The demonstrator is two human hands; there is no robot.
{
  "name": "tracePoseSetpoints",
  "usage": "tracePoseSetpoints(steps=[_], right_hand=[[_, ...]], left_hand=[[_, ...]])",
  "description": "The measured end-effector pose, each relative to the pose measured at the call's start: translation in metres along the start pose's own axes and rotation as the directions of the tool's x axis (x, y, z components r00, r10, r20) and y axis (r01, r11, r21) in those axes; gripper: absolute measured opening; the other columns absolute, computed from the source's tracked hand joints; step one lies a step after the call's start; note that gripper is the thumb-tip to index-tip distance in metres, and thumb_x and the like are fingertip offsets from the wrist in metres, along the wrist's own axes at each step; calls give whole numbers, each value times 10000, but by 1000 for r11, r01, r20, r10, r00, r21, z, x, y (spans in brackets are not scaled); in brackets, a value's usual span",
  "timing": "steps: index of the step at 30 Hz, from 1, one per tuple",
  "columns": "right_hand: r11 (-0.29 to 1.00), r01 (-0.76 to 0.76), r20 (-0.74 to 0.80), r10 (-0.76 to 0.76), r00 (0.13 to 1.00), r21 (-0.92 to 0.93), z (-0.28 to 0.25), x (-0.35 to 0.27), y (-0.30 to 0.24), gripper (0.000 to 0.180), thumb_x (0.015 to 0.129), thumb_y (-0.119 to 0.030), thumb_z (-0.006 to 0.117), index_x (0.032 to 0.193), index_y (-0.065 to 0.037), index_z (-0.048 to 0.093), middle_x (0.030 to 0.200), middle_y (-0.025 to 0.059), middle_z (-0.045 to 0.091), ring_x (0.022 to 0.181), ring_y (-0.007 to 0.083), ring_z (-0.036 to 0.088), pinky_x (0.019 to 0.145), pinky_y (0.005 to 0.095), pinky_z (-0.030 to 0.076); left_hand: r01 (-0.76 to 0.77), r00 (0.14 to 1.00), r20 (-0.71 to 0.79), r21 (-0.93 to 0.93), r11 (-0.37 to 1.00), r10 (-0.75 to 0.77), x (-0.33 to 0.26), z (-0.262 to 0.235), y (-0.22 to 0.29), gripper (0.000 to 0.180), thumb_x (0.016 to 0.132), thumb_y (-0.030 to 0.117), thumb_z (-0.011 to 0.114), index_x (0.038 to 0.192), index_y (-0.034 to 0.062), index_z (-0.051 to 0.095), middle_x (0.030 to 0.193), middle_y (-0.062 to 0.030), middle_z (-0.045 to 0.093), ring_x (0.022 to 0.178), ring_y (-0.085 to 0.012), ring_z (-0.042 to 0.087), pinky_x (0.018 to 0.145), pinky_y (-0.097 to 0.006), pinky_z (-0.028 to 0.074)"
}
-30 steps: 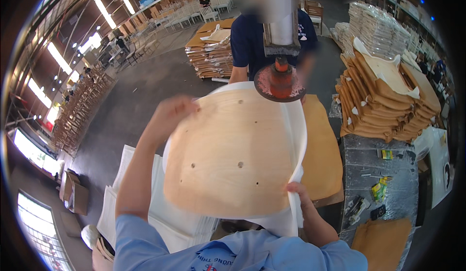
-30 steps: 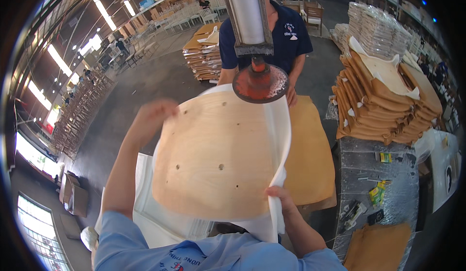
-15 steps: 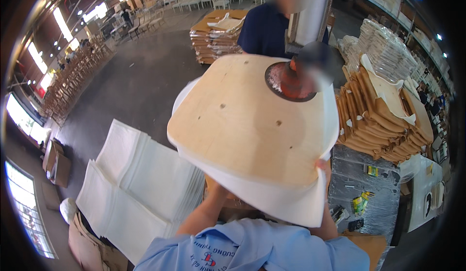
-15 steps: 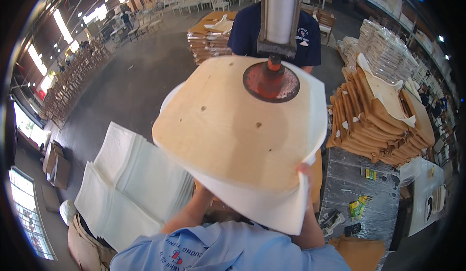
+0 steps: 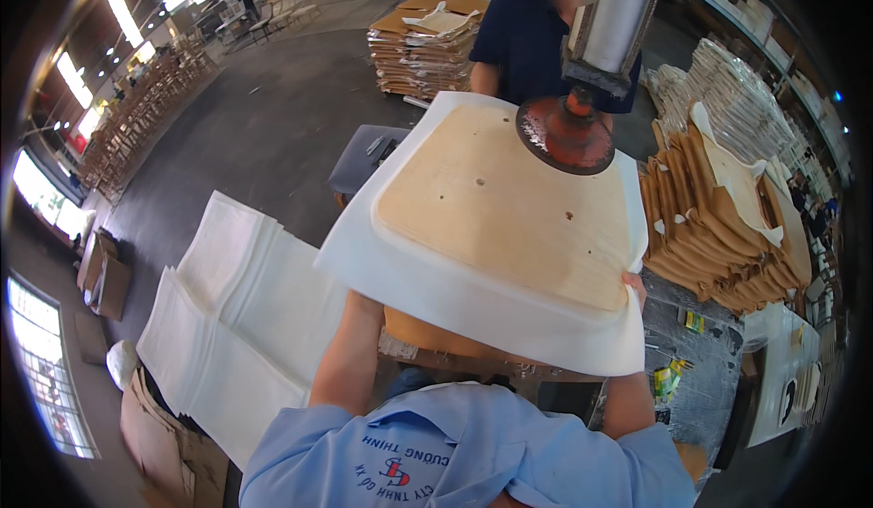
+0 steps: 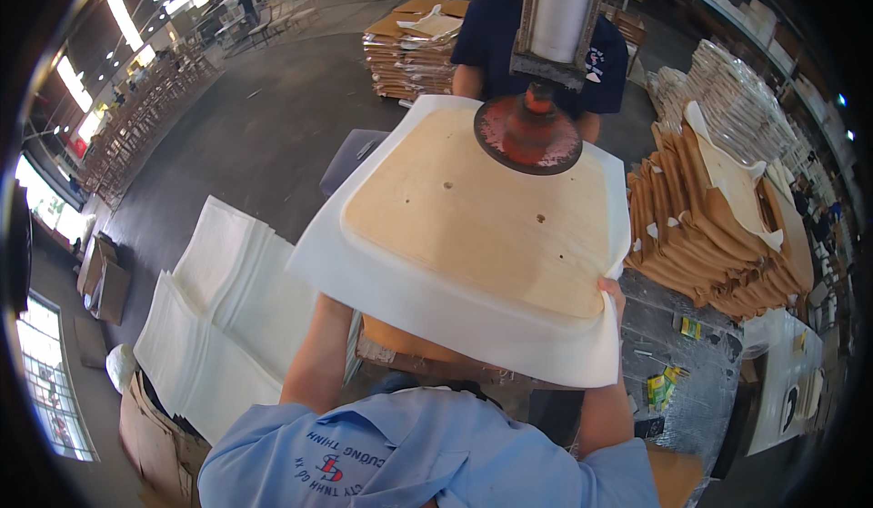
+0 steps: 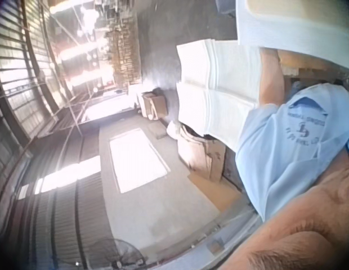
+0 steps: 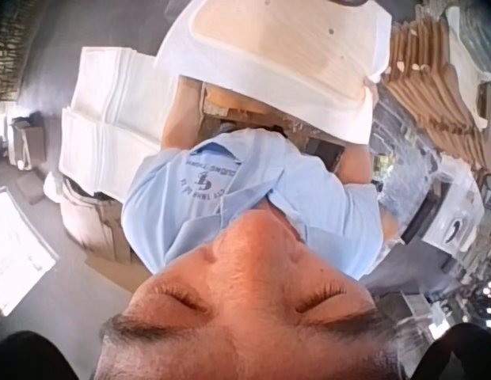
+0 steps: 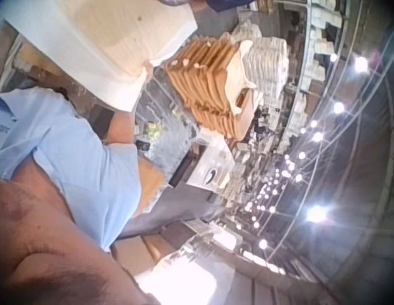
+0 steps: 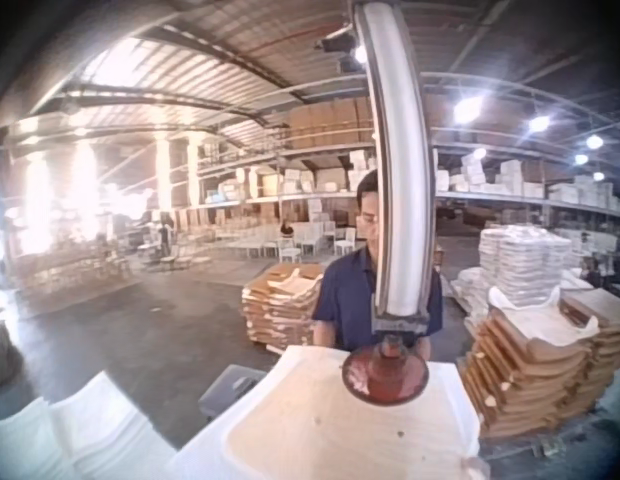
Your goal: The person uses a pneumatic staple gun to attach a white fabric cover to a wooden chair seat frame. A coworker applies glue to the frame edges. The person repeatedly staples the fabric, flips the seat, and adds a brown paper layer before continuing to staple.
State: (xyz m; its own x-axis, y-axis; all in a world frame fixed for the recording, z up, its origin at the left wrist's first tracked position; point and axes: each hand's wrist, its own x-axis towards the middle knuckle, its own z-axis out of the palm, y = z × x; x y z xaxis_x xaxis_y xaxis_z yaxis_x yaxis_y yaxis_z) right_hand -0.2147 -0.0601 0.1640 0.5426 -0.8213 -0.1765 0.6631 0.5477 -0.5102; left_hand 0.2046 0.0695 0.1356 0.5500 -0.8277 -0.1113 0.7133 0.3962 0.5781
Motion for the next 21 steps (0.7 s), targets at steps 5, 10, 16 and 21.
tracePoseSetpoints(steps=[5,10,16,21], right_hand=[[923,-197,-333,82,940,-331,-48,-7,-37,667,960,-327,706,1487,39,525,1377,209,668,1146,299,715,1019,421,567],[804,-175,-432,-110,895,-568,-68,-23,-1,529,1018,-179,704,1477,27,544,1335,168,694,1155,267,697,1001,403,551],[717,-167,-470,-247,847,-677,-93,-31,4,524,1003,-106,701,1493,-6,545,1325,128,697,1142,239,688,991,390,543],[609,-207,-462,-295,836,-765,-101,-30,10,628,985,-82,694,1573,-13,483,1408,139,659,1234,231,638,1060,363,495]], left_hand=[[154,985,86,-38,987,-150,1,-3,2,651,1115,552,453,1519,47,531,1467,-124,624,1329,-257,607,1103,-412,515],[349,932,28,201,915,-361,-5,-27,17,609,1110,470,507,1495,0,540,1426,-169,656,1293,-269,647,1107,-415,513],[497,855,-162,531,687,-493,-11,-51,-3,495,1050,211,639,1461,-49,548,1356,-203,681,1214,-283,690,1024,-421,565],[480,856,-143,577,661,-497,-17,-76,-19,556,985,132,696,1476,-59,518,1352,-224,672,1191,-336,696,1006,-455,575]])
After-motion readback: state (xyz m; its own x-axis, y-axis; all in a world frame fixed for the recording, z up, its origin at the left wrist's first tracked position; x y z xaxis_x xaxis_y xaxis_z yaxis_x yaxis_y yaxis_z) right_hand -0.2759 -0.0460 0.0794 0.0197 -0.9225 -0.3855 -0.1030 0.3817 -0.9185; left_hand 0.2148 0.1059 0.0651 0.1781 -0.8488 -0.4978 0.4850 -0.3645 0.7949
